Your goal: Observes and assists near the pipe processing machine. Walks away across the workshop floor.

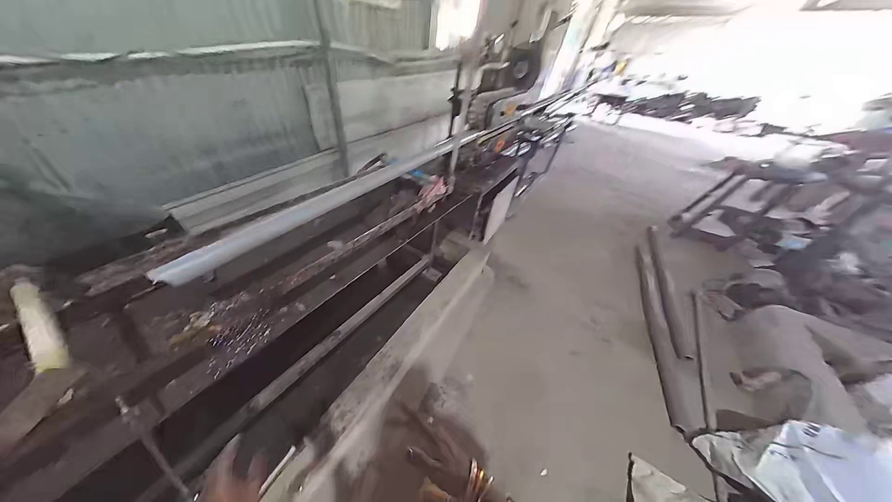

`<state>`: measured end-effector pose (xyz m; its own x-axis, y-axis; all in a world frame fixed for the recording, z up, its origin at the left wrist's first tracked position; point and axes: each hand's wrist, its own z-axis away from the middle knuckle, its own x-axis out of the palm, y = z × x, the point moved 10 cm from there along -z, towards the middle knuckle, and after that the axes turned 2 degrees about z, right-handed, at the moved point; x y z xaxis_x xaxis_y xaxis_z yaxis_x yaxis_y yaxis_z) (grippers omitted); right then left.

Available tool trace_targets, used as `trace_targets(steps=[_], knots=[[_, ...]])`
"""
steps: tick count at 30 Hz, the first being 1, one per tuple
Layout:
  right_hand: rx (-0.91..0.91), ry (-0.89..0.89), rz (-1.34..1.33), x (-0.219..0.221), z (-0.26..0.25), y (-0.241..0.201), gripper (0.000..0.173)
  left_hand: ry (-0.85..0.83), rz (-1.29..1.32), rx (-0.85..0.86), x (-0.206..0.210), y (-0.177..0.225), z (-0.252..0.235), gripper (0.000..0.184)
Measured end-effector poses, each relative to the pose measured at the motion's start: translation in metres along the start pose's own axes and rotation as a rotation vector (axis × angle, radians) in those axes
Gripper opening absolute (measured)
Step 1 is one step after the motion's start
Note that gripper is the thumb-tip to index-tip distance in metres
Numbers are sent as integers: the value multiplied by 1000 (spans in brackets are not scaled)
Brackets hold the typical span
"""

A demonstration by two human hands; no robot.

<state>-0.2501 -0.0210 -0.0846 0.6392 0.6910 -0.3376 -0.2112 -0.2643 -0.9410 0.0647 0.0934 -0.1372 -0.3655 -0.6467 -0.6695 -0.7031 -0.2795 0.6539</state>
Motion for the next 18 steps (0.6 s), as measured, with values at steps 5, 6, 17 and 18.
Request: trace_targets(steps=[5,6,17,18], knots=[[-506,-243,633,2,-7,-27,62,-195,65,355,64,169,23,52],[-539,-257,646,-6,-4,-26,62,-187,85,478,74,200,26,45],[-451,29,518,-148,23,26,38,-355,395,1015,198,368,36,16],[-428,55,526,-160,26,31,39,-366,411,1024,209,379,35,17]])
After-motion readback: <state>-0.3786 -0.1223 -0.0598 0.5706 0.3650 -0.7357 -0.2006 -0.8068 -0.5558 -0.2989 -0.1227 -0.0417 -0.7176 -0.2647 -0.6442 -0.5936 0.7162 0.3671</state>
